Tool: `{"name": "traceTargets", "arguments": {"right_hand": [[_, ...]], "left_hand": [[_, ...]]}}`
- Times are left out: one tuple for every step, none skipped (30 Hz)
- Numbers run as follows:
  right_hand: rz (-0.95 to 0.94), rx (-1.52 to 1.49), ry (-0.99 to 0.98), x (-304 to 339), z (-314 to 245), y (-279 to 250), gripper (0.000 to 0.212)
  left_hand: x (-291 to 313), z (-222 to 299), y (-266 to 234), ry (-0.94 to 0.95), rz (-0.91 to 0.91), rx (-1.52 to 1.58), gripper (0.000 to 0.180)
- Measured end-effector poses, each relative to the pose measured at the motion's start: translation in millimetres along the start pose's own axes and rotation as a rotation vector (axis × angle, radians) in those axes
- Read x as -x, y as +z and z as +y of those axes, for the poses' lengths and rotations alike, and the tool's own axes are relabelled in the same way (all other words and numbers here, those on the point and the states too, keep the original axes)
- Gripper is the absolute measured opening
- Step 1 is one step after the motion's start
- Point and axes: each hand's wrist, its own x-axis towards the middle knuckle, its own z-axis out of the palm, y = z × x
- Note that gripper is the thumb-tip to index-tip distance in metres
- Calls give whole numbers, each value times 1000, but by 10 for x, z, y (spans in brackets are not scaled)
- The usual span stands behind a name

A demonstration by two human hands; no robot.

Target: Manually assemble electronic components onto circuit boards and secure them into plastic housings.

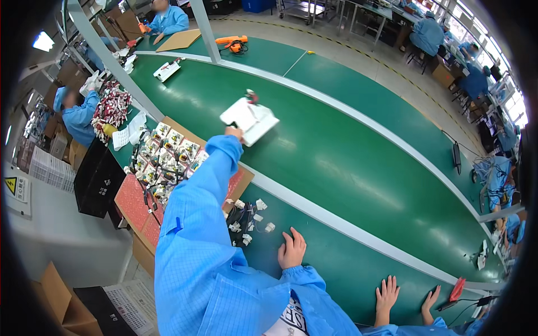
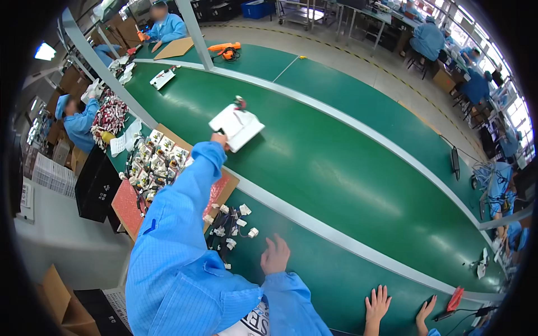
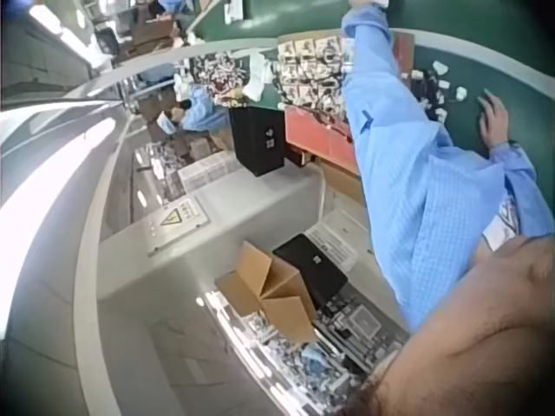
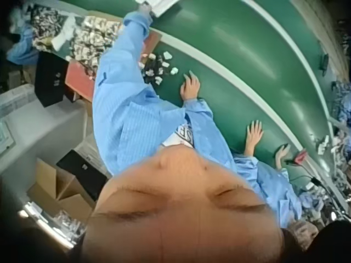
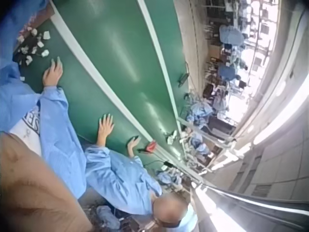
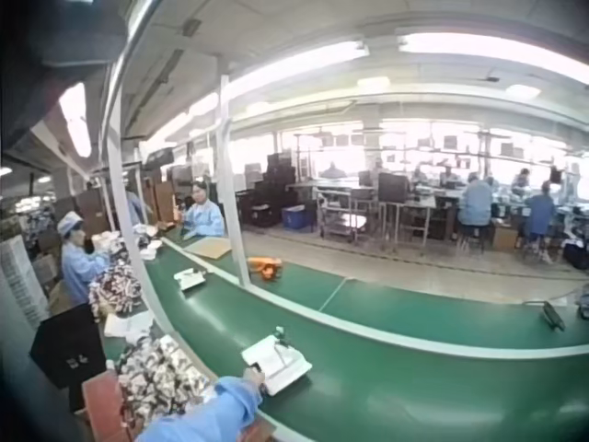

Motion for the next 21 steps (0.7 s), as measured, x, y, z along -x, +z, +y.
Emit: {"name": "traceTargets", "arguments": {"right_hand": [[20,-133,8,105,23,-10,40],[43,-276,5,239,33,-44,38],[80,-462,153,367,164,-53,39],[123,-604,274,345,189,-170,39],[173,-732,412,292,191,-347,40],[262,-965,570,225,234,-517,42],[318,-1194,711,160,220,-686,46],[284,-1293,696,151,223,-860,48],[259,-1387,685,178,268,-994,51],[238,-1365,675,232,358,-1045,49],[217,-1313,656,312,466,-1052,47],[202,-1261,637,407,561,-1032,46],[257,-1244,629,486,593,-1015,44],[264,-1244,628,601,626,-1024,44],[274,-1213,671,736,672,-1047,43],[285,-1185,714,827,681,-1063,41],[300,-1081,760,900,643,-1107,36],[303,-1083,763,990,650,-1103,36],[317,-1057,784,1078,702,-1095,33],[305,-1040,788,1091,693,-1080,30],[354,-1025,809,1168,728,-1113,30]], "left_hand": [[526,91,-87,-36,-168,18,22],[987,150,-236,-64,-319,42,22],[1419,145,-313,24,-459,75,24],[1769,106,-331,34,-474,85,27],[2171,68,-301,173,-436,-70,31],[2577,76,-210,140,-549,-38,31],[2901,111,-266,176,-540,-368,31],[3128,-85,-191,458,-487,-458,32],[3352,-200,-90,526,-518,-433,35],[3561,-242,-31,594,-554,-406,37],[3744,-273,-33,523,-658,-388,40],[3888,-230,-53,455,-763,-372,42],[3866,-293,-72,455,-780,-276,43],[3784,-328,-134,536,-644,-268,40],[3638,-285,-241,614,-509,-257,38],[3341,-308,-372,888,-191,-318,30],[3092,-154,-621,750,-141,-385,27],[2819,-76,-832,634,136,-794,28],[2556,-16,-1091,426,347,-961,22],[2003,-526,-1523,473,570,-1056,27],[2169,-104,-1609,127,263,-1183,32]]}}
